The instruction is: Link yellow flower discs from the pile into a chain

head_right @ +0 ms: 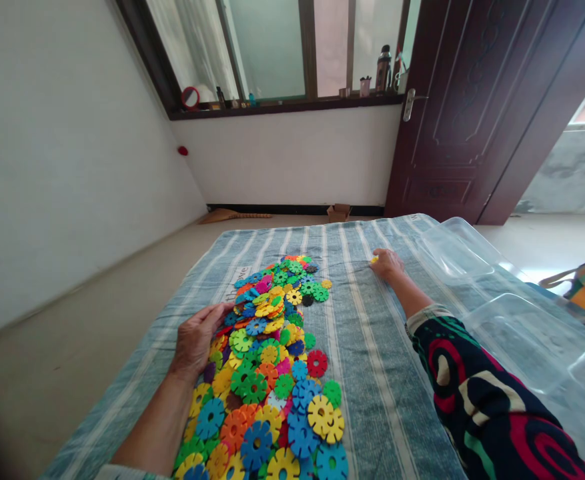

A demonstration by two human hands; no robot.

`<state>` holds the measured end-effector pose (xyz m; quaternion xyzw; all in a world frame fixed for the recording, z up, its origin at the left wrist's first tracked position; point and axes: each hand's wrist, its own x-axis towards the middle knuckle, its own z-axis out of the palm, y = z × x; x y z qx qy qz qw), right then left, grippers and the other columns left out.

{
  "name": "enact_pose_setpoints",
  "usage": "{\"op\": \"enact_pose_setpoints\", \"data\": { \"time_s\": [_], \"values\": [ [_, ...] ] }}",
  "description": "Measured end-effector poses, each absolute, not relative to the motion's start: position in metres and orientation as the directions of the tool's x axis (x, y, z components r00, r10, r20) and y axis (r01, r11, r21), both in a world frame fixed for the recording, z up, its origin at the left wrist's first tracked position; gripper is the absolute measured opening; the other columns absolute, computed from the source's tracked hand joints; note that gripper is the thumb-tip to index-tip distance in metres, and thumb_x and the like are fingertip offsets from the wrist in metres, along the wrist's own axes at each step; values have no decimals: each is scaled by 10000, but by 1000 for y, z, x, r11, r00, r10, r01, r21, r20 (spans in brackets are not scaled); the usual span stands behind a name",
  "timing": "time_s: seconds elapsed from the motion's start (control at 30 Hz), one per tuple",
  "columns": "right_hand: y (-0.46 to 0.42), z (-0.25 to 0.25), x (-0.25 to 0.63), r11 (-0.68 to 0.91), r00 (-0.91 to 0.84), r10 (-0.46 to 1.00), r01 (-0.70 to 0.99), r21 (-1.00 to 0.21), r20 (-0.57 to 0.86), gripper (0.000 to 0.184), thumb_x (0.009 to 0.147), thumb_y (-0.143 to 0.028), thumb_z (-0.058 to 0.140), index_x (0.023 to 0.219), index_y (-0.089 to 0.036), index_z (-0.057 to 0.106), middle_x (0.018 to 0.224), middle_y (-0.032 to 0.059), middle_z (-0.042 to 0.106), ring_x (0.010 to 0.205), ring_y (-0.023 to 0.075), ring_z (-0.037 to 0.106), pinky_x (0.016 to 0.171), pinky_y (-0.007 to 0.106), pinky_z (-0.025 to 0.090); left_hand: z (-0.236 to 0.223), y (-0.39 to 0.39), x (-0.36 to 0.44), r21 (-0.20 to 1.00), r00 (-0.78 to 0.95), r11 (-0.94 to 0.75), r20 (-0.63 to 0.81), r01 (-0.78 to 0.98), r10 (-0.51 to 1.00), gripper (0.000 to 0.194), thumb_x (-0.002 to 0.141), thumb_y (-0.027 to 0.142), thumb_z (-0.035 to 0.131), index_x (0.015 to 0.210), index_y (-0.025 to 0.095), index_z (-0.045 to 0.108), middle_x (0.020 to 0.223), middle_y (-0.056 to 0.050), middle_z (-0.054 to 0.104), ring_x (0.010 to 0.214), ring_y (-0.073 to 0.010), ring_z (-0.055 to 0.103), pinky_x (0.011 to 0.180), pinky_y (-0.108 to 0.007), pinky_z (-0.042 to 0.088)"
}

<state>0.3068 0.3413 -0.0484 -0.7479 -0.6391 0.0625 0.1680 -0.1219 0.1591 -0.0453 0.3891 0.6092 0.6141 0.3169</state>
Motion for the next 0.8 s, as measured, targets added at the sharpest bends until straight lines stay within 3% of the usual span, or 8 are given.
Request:
{"op": "enact_pose_setpoints", "data": {
  "time_s": [0.17, 0.23, 0.3, 0.4, 0.57, 0.8],
  "values": [
    [318, -30, 279, -61, 131, 951, 968, -243, 280, 478, 833, -368, 597, 1251, -134, 603, 1205, 184, 609, 1147, 318, 535, 890, 395, 451, -46, 159, -122, 994, -497, -63, 98, 86, 862, 373, 645, 453, 721, 866, 155, 762, 898, -54, 756, 970, -252, 676, 935, -355, 516],
    [303, -24, 254, 120, -29, 944, 958, -261, 329, 396, 872, -339, 559, 1223, -170, 624, 1193, 155, 629, 1128, 288, 553, 905, 377, 444, -45, 159, -121, 995, -498, -63, 91, 73, 862, 371, 638, 449, 725, 862, 155, 760, 884, -52, 754, 970, -255, 675, 939, -362, 512],
    [285, -19, 223, 369, -278, 914, 872, -321, 296, 338, 886, -303, 542, 1199, -225, 645, 1179, 88, 658, 1065, 230, 597, 903, 331, 447, -45, 159, -121, 997, -497, -62, 81, 53, 864, 370, 631, 447, 731, 855, 154, 756, 875, -49, 752, 967, -256, 675, 940, -366, 510],
    [260, -13, 181, 570, -530, 821, 742, -353, 211, 355, 840, -297, 607, 1187, -249, 660, 1118, 50, 683, 1012, 207, 624, 868, 298, 452, -45, 158, -120, 997, -489, -62, 71, 34, 870, 372, 628, 449, 734, 854, 154, 752, 870, -48, 750, 951, -251, 676, 932, -367, 511],
    [234, 1, 146, 693, -684, 717, 679, -243, 134, 365, 826, -232, 588, 1185, -257, 647, 1185, 55, 640, 1037, 206, 613, 815, 274, 436, -44, 157, -119, 996, -486, -66, 84, 54, 870, 367, 632, 448, 731, 847, 151, 751, 891, -55, 751, 961, -250, 670, 918, -351, 511],
    [231, 3, 134, 717, -717, 694, 681, -151, 62, 311, 824, -156, 498, 1058, -248, 681, 1115, 48, 662, 1063, 205, 601, 749, 255, 419, -46, 156, -118, 996, -479, -69, 86, 53, 874, 394, 645, 461, 723, 877, 144, 749, 879, -48, 750, 946, -241, 670, 897, -333, 511]
  ]
}}
